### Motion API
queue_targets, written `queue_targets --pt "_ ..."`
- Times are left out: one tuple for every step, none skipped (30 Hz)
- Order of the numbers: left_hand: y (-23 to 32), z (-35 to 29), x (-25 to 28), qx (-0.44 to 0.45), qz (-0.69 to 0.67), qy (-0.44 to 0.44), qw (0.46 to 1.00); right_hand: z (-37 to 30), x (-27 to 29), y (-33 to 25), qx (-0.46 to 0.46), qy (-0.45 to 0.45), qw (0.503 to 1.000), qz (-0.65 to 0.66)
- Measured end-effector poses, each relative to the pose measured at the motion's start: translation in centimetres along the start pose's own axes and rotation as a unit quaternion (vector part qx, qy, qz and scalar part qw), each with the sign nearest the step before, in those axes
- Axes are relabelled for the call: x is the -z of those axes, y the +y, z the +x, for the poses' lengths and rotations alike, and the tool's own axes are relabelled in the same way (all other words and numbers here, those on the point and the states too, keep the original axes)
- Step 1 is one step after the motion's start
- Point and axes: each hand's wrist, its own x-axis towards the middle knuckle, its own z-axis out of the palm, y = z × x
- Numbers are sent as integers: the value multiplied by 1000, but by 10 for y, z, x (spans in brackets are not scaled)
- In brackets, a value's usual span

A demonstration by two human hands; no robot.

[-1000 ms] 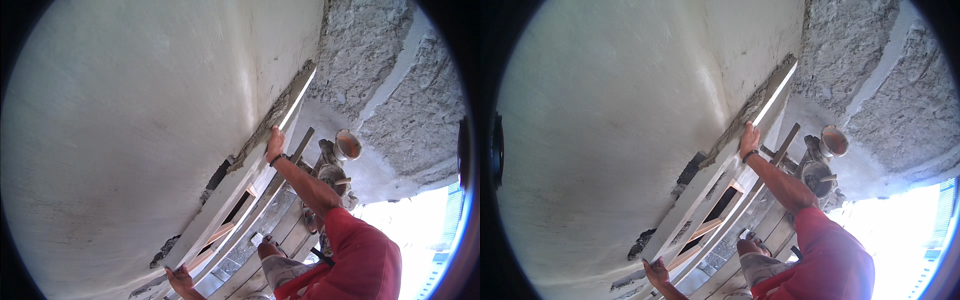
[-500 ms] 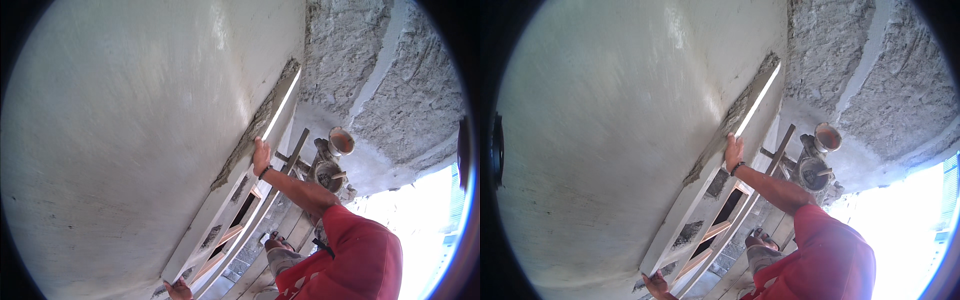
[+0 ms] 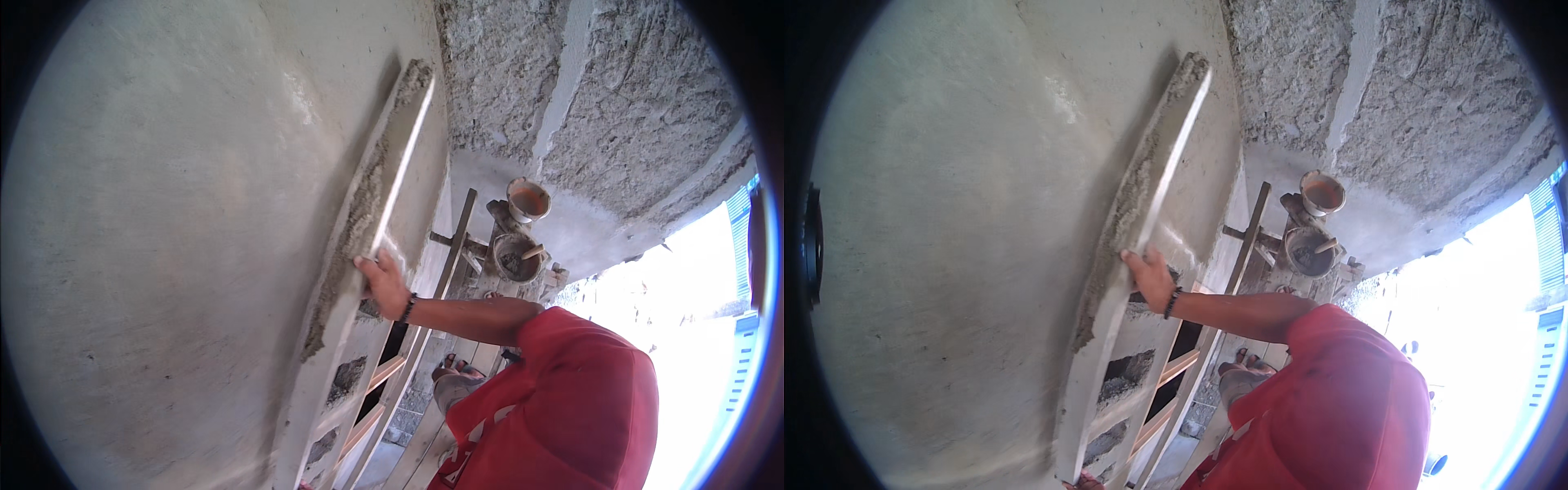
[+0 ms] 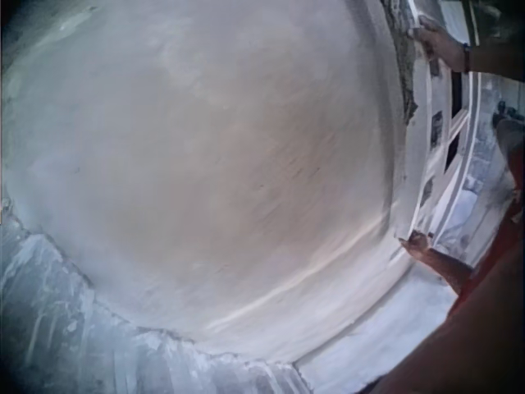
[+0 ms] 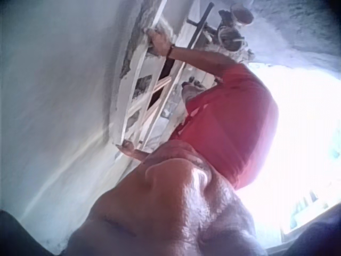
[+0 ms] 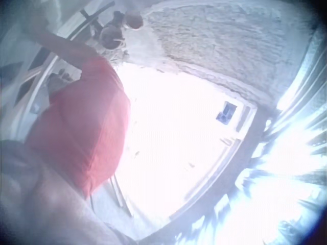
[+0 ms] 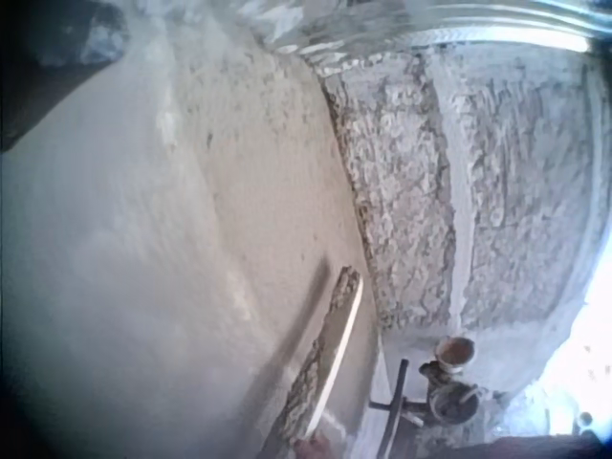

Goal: The person applies plaster to a concrete wall using a trowel and then smooths it with a long wooden straightedge.

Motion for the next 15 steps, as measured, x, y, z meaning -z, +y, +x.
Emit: queue_targets --pt "21 -8 3 155 -161 24 974 -18 -1 -10 -13 -6 1000 -4" --pt "41 -14 2 298 -321 97 894 -32 4 -17 -21 -9 1000 -10" --pt "48 -16 5 345 -362 129 856 -41 17 -15 -36 5 999 0" --pt "48 -15 7 355 -358 128 854 -47 31 -9 -52 18 998 9" --pt "47 -13 10 366 -355 129 850 -52 46 -2 -61 26 998 0" --pt "46 -11 11 376 -349 128 849 -57 62 5 -70 37 997 -10" --pt "44 -10 13 385 -343 125 848 -62 77 9 -92 53 994 -16" --pt "43 -9 15 395 -340 124 844 -67 94 11 -113 70 991 -23" --pt "40 -7 19 404 -335 123 842 -72 108 13 -135 86 987 -29" --pt "39 -6 23 416 -333 121 838 -76 123 14 -137 91 986 -1" --pt "39 -4 24 428 -330 117 833 -79 139 14 -136 97 985 28" --pt "38 -3 26 440 -325 113 829 -81 156 17 -137 104 983 58" --pt "38 -1 28 456 -324 108 822 -82 173 19 -145 99 983 53" --pt "39 -1 31 478 -328 101 808 -82 186 19 -153 101 981 59" --pt "39 -1 36 500 -330 93 795 -84 198 16 -164 104 979 66"
